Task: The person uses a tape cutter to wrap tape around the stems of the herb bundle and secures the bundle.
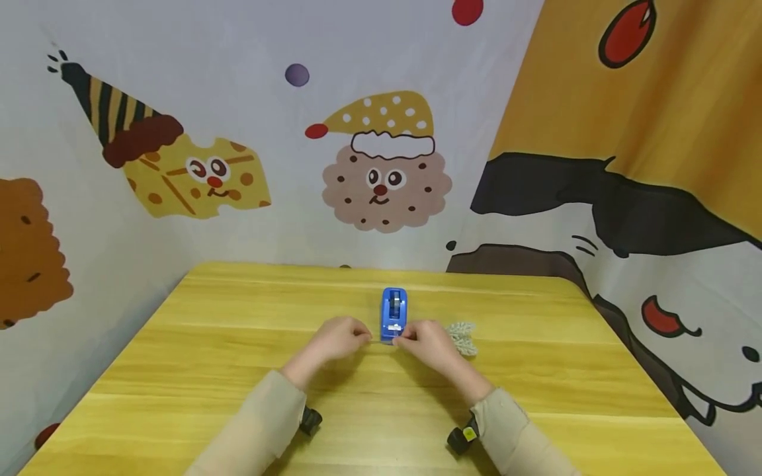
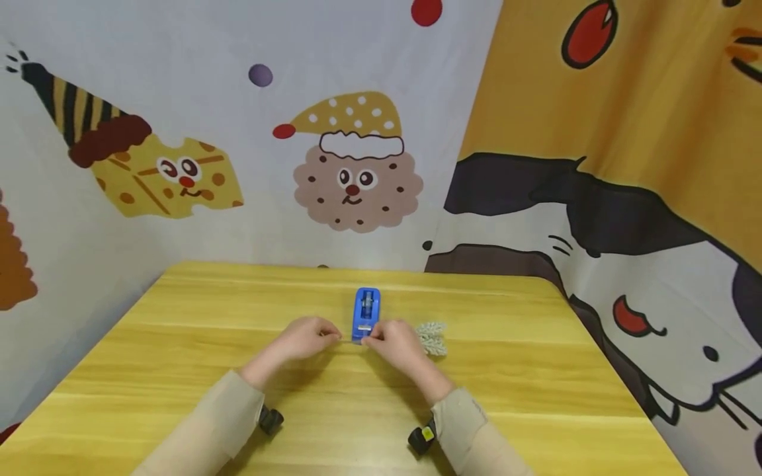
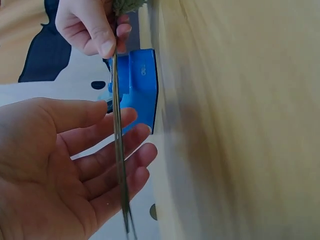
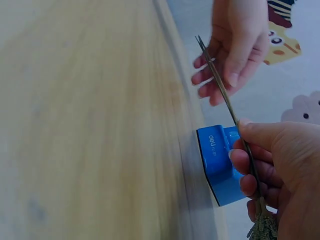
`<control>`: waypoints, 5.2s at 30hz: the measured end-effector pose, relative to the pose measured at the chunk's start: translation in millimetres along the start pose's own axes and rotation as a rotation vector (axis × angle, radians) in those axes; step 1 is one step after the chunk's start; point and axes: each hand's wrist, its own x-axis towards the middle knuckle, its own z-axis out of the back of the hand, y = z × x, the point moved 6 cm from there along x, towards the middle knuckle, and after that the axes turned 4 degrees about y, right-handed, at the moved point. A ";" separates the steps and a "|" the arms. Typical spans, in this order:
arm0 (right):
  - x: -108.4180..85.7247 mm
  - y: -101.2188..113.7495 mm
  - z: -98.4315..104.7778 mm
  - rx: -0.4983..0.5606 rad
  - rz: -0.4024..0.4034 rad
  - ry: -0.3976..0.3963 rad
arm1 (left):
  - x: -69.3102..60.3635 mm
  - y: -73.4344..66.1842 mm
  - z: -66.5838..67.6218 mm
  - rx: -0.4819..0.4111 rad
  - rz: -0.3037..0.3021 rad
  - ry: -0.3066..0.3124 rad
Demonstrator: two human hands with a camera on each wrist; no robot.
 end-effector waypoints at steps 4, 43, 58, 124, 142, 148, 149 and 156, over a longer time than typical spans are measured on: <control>-0.6 -0.2 -1.2 -0.024 0.021 -0.003 | 5.9 -0.1 4.9 0.061 -0.030 -0.015; -0.6 -1.7 -6.7 -0.058 0.061 -0.093 | 78.2 -6.4 2.3 -0.047 0.026 -0.235; 2.6 -6.2 -9.0 -0.049 0.055 -0.065 | 80.3 -4.7 -0.6 -0.054 0.026 -0.208; -14.2 15.0 14.3 -0.146 0.057 -0.085 | 6.0 -16.9 18.9 0.062 -0.138 0.114; -0.8 23.8 37.5 -0.037 -0.034 -0.012 | -10.5 -13.8 30.9 -0.138 -0.109 0.036; 1.1 24.6 37.3 0.051 -0.011 0.041 | -10.9 -13.5 34.6 -0.088 -0.111 -0.005; 1.0 24.2 36.8 0.062 -0.006 0.046 | -10.7 -13.5 34.6 -0.083 -0.109 -0.005; -3.2 22.1 35.0 0.105 -0.002 0.048 | -11.0 -13.3 32.5 -0.074 -0.104 -0.008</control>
